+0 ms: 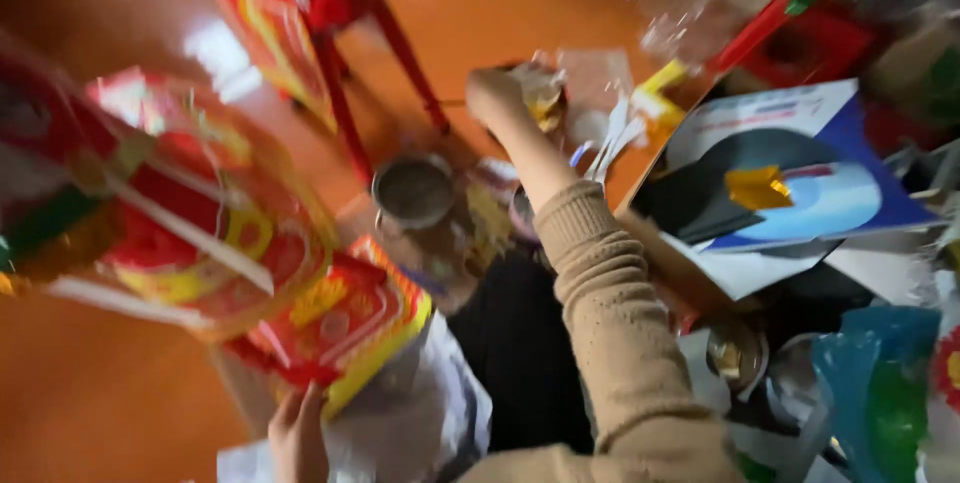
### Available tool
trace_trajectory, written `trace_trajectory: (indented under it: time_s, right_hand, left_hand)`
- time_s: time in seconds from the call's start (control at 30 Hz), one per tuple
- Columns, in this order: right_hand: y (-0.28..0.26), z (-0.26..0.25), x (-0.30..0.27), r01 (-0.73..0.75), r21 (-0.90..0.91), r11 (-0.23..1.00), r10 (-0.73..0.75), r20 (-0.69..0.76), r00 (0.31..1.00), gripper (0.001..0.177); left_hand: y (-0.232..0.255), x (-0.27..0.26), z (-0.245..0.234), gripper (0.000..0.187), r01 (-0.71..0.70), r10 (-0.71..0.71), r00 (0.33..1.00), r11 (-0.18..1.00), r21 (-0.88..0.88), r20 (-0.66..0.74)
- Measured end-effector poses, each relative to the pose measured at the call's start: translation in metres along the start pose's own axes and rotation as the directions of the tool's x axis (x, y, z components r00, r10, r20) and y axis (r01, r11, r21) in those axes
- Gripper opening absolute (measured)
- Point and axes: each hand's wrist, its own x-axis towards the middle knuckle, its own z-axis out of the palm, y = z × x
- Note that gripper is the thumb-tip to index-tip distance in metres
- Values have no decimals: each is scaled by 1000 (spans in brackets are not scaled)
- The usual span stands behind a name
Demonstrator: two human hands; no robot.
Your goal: Decorating a traditional paper horse figure with paper flowers and other ornaments
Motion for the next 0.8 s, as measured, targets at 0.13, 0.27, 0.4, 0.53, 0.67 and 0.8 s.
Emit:
trace_trajectory:
  time_s: [0.13,0.27,0.4,0.53,0.67,0.8]
  right_hand:
    - [-44,153,-18,110,-236,966,-101,49,994,22]
    - [-55,235,-29,266,-194,944,-296,-151,943,23]
    - [-61,166,-96,221,60,973,-215,-97,972,19]
    - [-49,227,-94,232,370,900,-152,-234,960,18]
    - [-43,243,-93,181,506,843,-119,-153,981,17]
    - [-52,224,-105,26,724,690,-144,102,984,30]
  left_hand:
    - [-18,-6,-4,14,97,-103,995,974,-204,-19]
    - [2,-23,-12,20,32,2,996,916,-399,85]
    - [-33,-10,-23,16,26,-15,1000,894,-447,28]
    - [-37,-1,-16,17,44,-43,999,839,-543,14]
    - [-5,-6,-2,20,105,-96,994,877,-468,42]
    - [27,-11,4,19,89,-80,996,933,-349,41]
